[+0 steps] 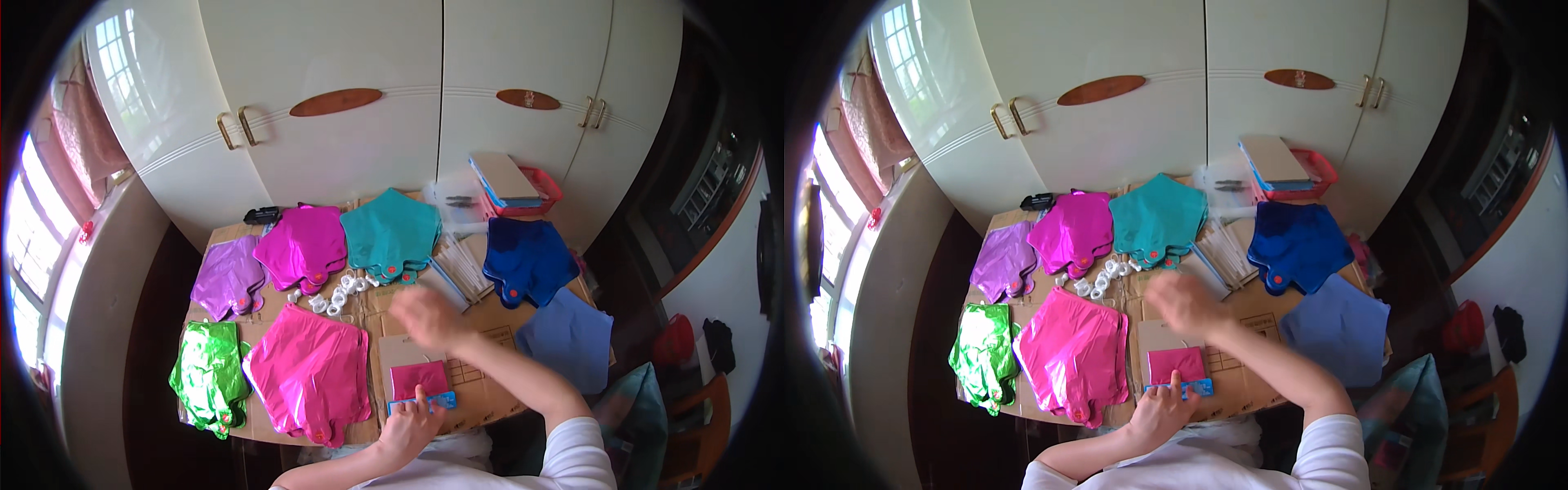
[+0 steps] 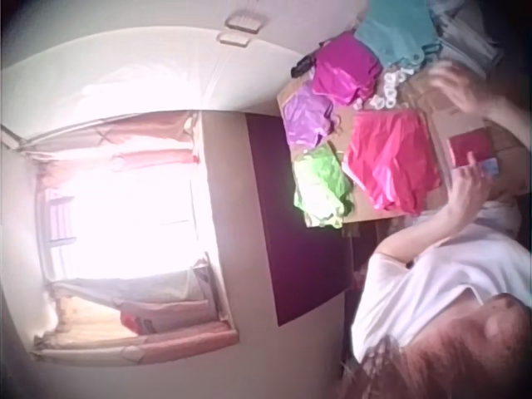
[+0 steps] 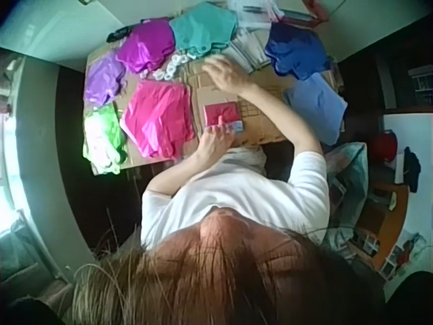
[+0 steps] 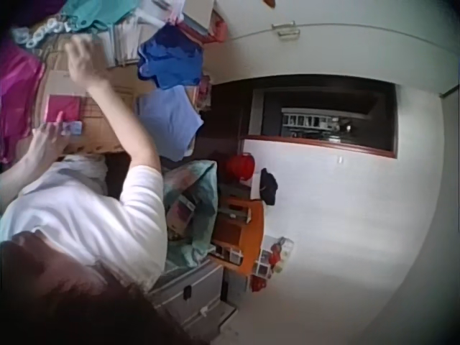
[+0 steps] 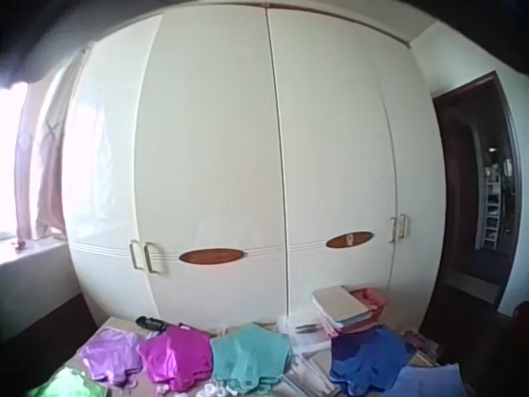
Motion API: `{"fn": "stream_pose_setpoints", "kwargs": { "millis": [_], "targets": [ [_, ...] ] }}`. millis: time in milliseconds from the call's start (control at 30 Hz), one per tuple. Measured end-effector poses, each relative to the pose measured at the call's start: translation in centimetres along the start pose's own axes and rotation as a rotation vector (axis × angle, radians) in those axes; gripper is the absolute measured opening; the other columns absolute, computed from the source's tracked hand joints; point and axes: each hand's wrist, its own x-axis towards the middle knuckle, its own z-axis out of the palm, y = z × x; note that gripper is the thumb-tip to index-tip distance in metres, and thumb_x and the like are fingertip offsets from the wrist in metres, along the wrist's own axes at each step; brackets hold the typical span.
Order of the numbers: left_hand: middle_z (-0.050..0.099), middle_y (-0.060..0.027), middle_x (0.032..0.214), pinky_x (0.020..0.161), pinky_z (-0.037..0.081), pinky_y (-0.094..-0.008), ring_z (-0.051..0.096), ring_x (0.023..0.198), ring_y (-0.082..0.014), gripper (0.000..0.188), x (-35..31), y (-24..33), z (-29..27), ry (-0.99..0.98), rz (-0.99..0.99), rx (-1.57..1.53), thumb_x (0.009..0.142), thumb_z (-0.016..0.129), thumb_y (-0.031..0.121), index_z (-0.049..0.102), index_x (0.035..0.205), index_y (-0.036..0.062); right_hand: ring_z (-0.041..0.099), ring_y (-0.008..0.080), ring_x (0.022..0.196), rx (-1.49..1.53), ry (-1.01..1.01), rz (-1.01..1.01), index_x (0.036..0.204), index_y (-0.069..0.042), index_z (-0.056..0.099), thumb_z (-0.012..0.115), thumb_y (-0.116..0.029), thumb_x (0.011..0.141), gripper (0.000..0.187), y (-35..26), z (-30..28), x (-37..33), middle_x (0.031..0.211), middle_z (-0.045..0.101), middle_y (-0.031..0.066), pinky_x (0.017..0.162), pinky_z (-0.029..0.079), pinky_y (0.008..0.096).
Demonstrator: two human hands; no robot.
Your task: Folding various colored plastic items and placing them into clear plastic packaging sleeves.
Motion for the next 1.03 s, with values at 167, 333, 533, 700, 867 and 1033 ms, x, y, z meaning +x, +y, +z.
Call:
{"fn": "stream_pose_setpoints", "kwargs": {
  "millis": [167, 333, 533, 700, 867, 1033],
  "targets": [
    [0.06, -0.0344, 0.108, 0.058, 0.048, -0.0306, 0.062, 0.063, -0.0221, 0.018, 0.0, 0.2, 0.2, 0.007, 0.01, 0.036, 0.08, 0.056, 0.015, 0.055, 0.095, 0.0054, 0.057, 0.0341, 0.111, -0.08, -0.059, 0.525, 0.12, 0.0, 0.053, 0.048, -0.003, 0.086, 0.035, 17.6, -0.3, 1.3, 0.123, 0.058, 0.0178, 0.093, 0.048, 0.0403],
    [0.062, -0.0287, 0.107, 0.055, 0.049, -0.0308, 0.064, 0.064, -0.0204, 0.018, 0.9, 0.0, -0.9, 0.049, 0.01, 0.062, 0.078, 0.057, 0.017, 0.053, 0.093, 0.007, 0.063, 0.0323, 0.101, -0.298, -0.277, 0.477, 0.11, -0.006, 0.061, 0.054, -0.015, 0.082, 0.03, 26.6, -0.1, -0.4, 0.111, 0.063, 0.0178, 0.085, 0.052, 0.0421],
    [0.063, -0.0274, 0.106, 0.053, 0.051, -0.0309, 0.063, 0.063, -0.0202, 0.018, 0.6, -0.2, -0.7, 0.071, 0.007, 0.048, 0.077, 0.058, 0.016, 0.052, 0.092, 0.0066, 0.068, 0.0319, 0.081, -0.255, -0.379, 0.582, 0.084, -0.013, 0.071, 0.058, -0.017, 0.078, 0.015, 27.2, 1.0, 0.5, 0.082, 0.069, 0.0155, 0.076, 0.054, 0.044],
    [0.063, -0.025, 0.106, 0.057, 0.051, -0.0319, 0.063, 0.066, -0.0211, 0.026, 0.8, 0.2, -0.7, 0.014, -0.03, 0.057, 0.077, 0.057, 0.016, 0.055, 0.101, 0.0067, 0.067, 0.0314, 0.078, -0.114, -0.135, 0.651, 0.09, -0.008, 0.071, 0.058, -0.017, 0.082, 0.017, 28.3, 1.4, -0.8, 0.084, 0.069, 0.0159, 0.07, 0.053, 0.04],
    [0.061, -0.0233, 0.109, 0.07, 0.052, -0.034, 0.062, 0.078, -0.0242, 0.034, 1.0, 0.2, -0.8, 0.01, -0.01, 0.089, 0.078, 0.057, 0.016, 0.055, 0.109, 0.0042, 0.067, 0.0288, 0.078, -0.017, 0.244, 0.785, 0.093, -0.005, 0.071, 0.061, -0.021, 0.085, 0.02, 28.9, 0.6, -1.2, 0.083, 0.069, 0.0149, 0.069, 0.051, 0.0356],
    [0.059, -0.0222, 0.113, 0.084, 0.052, -0.0397, 0.061, 0.084, -0.0248, 0.042, 0.5, 0.5, 1.0, -0.025, -0.077, 0.054, 0.078, 0.057, 0.015, 0.053, 0.117, 0.0033, 0.069, 0.0284, 0.082, 0.078, 0.361, 0.669, 0.096, -0.003, 0.069, 0.064, -0.02, 0.086, 0.02, 22.5, -1.8, 2.6, 0.089, 0.07, 0.0162, 0.073, 0.052, 0.0362]
  ]
}}
